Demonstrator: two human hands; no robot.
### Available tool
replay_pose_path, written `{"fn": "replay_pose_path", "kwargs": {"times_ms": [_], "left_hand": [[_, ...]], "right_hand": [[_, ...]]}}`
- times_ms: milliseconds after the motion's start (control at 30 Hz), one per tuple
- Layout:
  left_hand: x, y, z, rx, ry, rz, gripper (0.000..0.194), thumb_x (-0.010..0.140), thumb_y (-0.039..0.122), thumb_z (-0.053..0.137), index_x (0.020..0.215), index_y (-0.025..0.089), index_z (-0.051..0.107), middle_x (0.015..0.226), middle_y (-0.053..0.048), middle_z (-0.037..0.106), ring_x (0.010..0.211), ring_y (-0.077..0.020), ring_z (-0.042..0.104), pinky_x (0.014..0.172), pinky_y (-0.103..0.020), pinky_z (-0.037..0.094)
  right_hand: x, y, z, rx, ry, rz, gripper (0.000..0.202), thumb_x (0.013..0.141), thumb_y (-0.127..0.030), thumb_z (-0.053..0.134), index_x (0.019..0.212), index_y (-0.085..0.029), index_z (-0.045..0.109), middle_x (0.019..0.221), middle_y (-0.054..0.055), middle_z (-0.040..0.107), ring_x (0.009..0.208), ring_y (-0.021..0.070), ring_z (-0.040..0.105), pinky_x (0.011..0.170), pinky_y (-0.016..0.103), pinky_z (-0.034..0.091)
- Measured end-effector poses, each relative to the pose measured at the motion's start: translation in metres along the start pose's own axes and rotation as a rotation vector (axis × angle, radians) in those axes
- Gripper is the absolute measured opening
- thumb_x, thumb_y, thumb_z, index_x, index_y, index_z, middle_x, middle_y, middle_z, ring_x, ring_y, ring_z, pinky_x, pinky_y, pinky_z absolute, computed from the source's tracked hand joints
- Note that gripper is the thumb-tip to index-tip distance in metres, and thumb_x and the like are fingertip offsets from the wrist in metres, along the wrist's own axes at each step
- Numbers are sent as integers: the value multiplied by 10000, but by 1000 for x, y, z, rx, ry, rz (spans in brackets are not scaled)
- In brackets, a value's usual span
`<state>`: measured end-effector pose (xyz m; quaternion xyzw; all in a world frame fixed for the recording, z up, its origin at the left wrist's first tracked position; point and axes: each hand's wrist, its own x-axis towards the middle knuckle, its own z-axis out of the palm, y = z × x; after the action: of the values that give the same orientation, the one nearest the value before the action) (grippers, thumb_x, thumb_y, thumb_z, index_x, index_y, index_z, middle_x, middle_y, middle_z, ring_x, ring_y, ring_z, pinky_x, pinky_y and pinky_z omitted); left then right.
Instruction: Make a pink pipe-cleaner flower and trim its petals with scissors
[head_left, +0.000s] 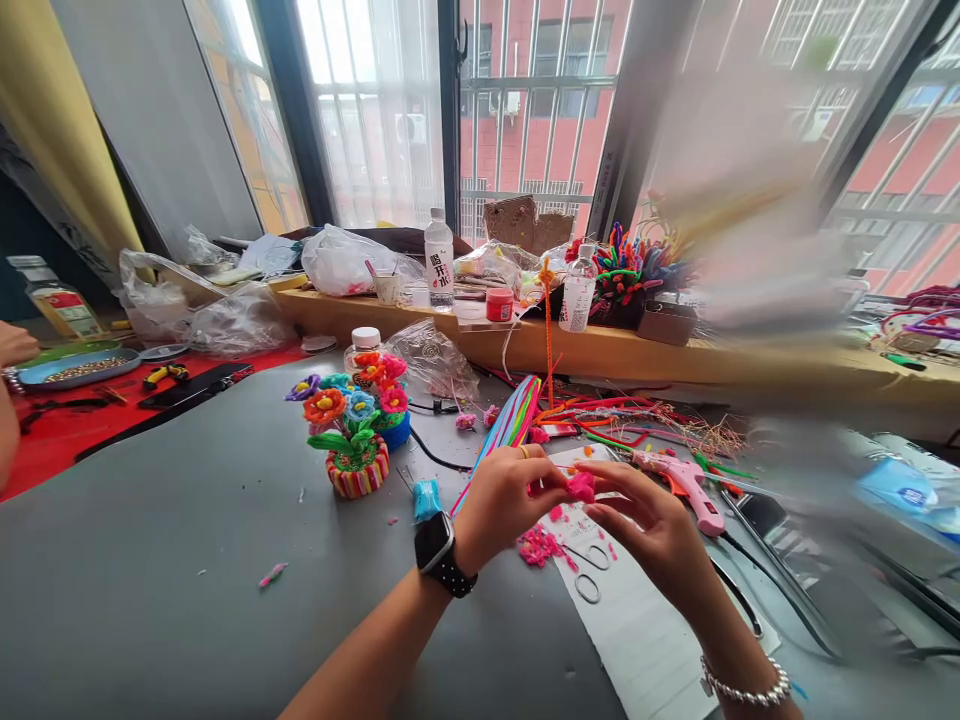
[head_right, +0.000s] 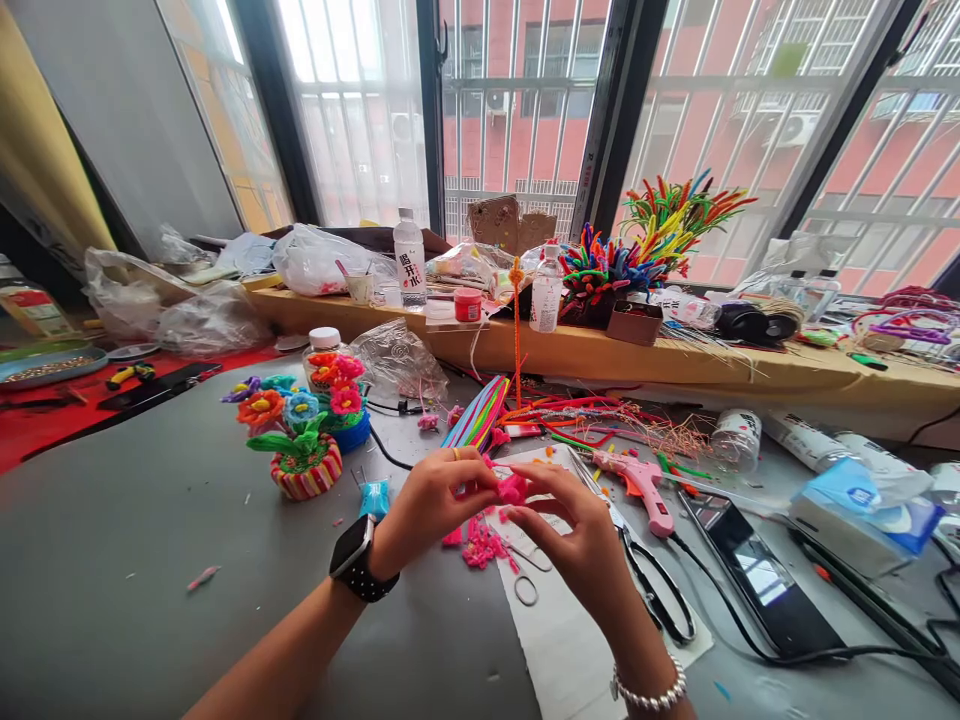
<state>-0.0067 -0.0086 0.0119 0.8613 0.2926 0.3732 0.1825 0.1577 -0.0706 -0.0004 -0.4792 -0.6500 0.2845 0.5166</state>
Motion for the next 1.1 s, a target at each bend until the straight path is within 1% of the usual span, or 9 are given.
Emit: {"fn": "replay_pose_path", "kwargs": {"times_ms": [100, 200, 300, 433, 533, 733, 900, 1000, 1100], "left_hand": [[-1, 2, 2, 186, 96, 40, 95, 727, 194, 563, 654, 172, 619, 667, -4, 605, 632, -117, 533, 653, -254, 380], [-1, 4, 3, 244, 112, 70, 122, 738, 183, 535, 638, 163, 602, 661, -9, 598, 629, -123, 530, 662, -272, 380], [1, 3, 3, 85, 33, -12, 127, 741, 243, 554, 675, 153, 615, 686, -21, 601, 630, -120, 527, 629, -251, 399], [2, -3, 2, -357, -173, -231, 252, 705, 343, 598, 837, 132, 635, 763, -41, 636, 646, -115, 560, 604, -219, 442], [2, -6, 2, -568, -205, -342, 317, 708, 375, 585, 873, 109, 632, 796, -62, 652, 658, -127, 585, 605, -222, 461], [2, 1, 0, -465, -61, -321, 200, 696, 306, 611, 788, 132, 643, 759, -34, 664, 695, -128, 589, 627, -206, 455], [3, 7, 1, -463, -55, -256, 153, 692, 275, 619, 753, 137, 643, 717, -21, 657, 667, -113, 579, 622, -198, 444], [3, 6, 2, -567, -98, -321, 216, 658, 316, 645, 751, 121, 641, 716, -32, 646, 653, -115, 571, 605, -205, 443], [4, 4, 1, -762, -262, -457, 287, 637, 362, 651, 747, 96, 640, 689, -43, 633, 616, -114, 568, 601, -219, 456]], "right_hand": [[0, 5, 4, -13, 38, -14, 349, 715, -296, 618, 1051, -220, 559, 1014, 64, 598, 793, 171, 621, 727, 327, 552], [1, 8, 7, -26, 69, -25, 276, 751, -283, 577, 1020, -223, 577, 986, 60, 601, 794, 167, 617, 714, 318, 552], [1, 8, 7, -20, 71, -25, 243, 770, -270, 555, 1008, -231, 582, 1010, 60, 589, 821, 167, 612, 720, 309, 548], [2, 8, 5, 19, 56, -57, 233, 783, -249, 536, 1012, -235, 579, 1052, 64, 566, 946, 193, 567, 757, 316, 538], [2, 6, 3, 71, -4, -92, 247, 786, -229, 530, 1030, -247, 569, 1093, 61, 538, 1006, 196, 535, 790, 325, 526], [2, 2, 0, -48, 92, -91, 253, 731, -271, 602, 977, -222, 567, 971, 58, 585, 840, 180, 591, 689, 310, 545], [1, 0, 0, -235, 196, -137, 128, 735, -293, 599, 833, -211, 609, 847, 42, 578, 694, 147, 556, 598, 280, 508], [0, 0, 2, -198, 185, -150, 95, 764, -276, 567, 819, -210, 608, 819, 42, 586, 738, 159, 566, 630, 286, 507], [0, 0, 3, -161, 165, -158, 79, 770, -254, 561, 813, -211, 612, 812, 41, 599, 794, 172, 574, 660, 293, 511]]}}
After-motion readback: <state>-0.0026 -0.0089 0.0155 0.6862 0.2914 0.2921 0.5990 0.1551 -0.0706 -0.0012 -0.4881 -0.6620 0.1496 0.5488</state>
